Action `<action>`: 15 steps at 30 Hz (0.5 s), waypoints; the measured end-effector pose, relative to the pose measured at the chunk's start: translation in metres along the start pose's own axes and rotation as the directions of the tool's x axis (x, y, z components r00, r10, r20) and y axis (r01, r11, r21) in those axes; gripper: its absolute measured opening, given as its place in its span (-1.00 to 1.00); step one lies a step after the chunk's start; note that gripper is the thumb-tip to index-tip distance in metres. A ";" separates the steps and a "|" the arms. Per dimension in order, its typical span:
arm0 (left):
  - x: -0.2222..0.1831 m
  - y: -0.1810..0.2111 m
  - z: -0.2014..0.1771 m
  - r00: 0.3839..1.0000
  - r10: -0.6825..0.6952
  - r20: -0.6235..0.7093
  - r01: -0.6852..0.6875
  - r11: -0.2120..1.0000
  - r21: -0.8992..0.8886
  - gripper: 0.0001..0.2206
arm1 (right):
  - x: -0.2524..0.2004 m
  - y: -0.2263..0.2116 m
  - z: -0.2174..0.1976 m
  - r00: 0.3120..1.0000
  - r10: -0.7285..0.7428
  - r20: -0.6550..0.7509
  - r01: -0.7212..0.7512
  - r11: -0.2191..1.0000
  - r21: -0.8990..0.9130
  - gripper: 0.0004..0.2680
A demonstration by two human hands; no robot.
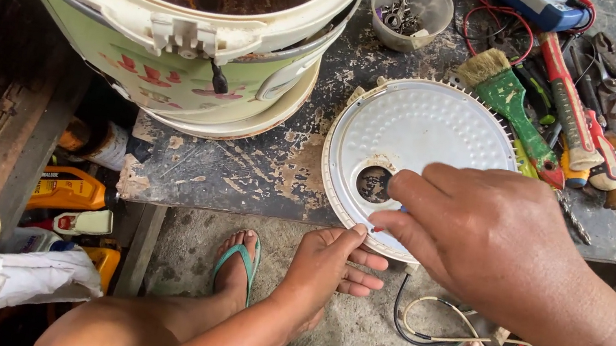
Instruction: Disassembling a rice cooker to access internal components for repair using a screwdriver.
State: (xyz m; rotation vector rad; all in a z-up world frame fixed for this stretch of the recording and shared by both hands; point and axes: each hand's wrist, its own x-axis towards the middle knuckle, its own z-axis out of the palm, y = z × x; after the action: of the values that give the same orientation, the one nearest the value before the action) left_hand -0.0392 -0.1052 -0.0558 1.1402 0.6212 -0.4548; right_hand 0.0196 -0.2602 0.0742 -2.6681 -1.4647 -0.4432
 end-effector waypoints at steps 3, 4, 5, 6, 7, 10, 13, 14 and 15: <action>0.005 -0.004 -0.003 0.999 0.002 0.033 -0.003 1.000 0.020 -0.67 | 0.000 -0.001 -0.003 0.992 0.116 0.043 -0.110 0.987 -0.121 -0.66; 0.006 -0.004 -0.003 1.000 0.001 0.028 -0.002 1.000 0.019 -0.68 | 0.004 -0.003 -0.008 0.993 0.066 0.100 -0.074 0.994 0.079 -0.78; 0.006 -0.005 -0.003 1.000 0.000 0.024 -0.001 1.000 0.019 -0.69 | 0.008 -0.004 -0.013 0.989 0.007 0.146 -0.047 0.960 0.278 -0.89; 0.006 -0.005 -0.003 1.000 0.000 0.024 -0.001 1.000 0.017 -0.69 | 0.008 -0.004 -0.012 0.989 0.005 0.147 -0.046 0.960 0.278 -0.89; 0.006 -0.005 -0.003 1.000 0.008 0.026 -0.008 1.000 0.017 -0.69 | 0.008 -0.005 -0.012 0.992 -0.020 0.127 -0.013 0.965 0.261 -0.90; 0.006 -0.006 -0.003 1.000 0.015 0.027 -0.015 1.000 0.014 -0.69 | 0.001 -0.003 -0.001 0.996 0.028 0.085 -0.033 0.998 0.059 -0.81; 0.005 -0.005 -0.002 1.000 0.019 0.023 -0.020 1.000 0.010 -0.70 | 0.002 -0.003 -0.004 0.992 0.089 0.091 -0.086 0.996 -0.040 -0.77; 0.005 -0.005 -0.001 1.000 0.017 0.020 -0.017 1.000 0.010 -0.71 | 0.004 -0.005 -0.007 0.987 0.081 0.137 -0.089 0.995 0.052 -0.82; 0.006 -0.006 -0.001 1.000 0.016 0.019 -0.016 1.000 0.010 -0.71 | 0.005 -0.004 -0.009 0.987 0.081 0.138 -0.089 0.995 0.052 -0.82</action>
State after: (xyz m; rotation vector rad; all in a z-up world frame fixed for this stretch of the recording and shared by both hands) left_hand -0.0389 -0.1061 -0.0638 1.1479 0.5934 -0.4554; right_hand 0.0172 -0.2556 0.0838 -2.7501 -1.3659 -0.2131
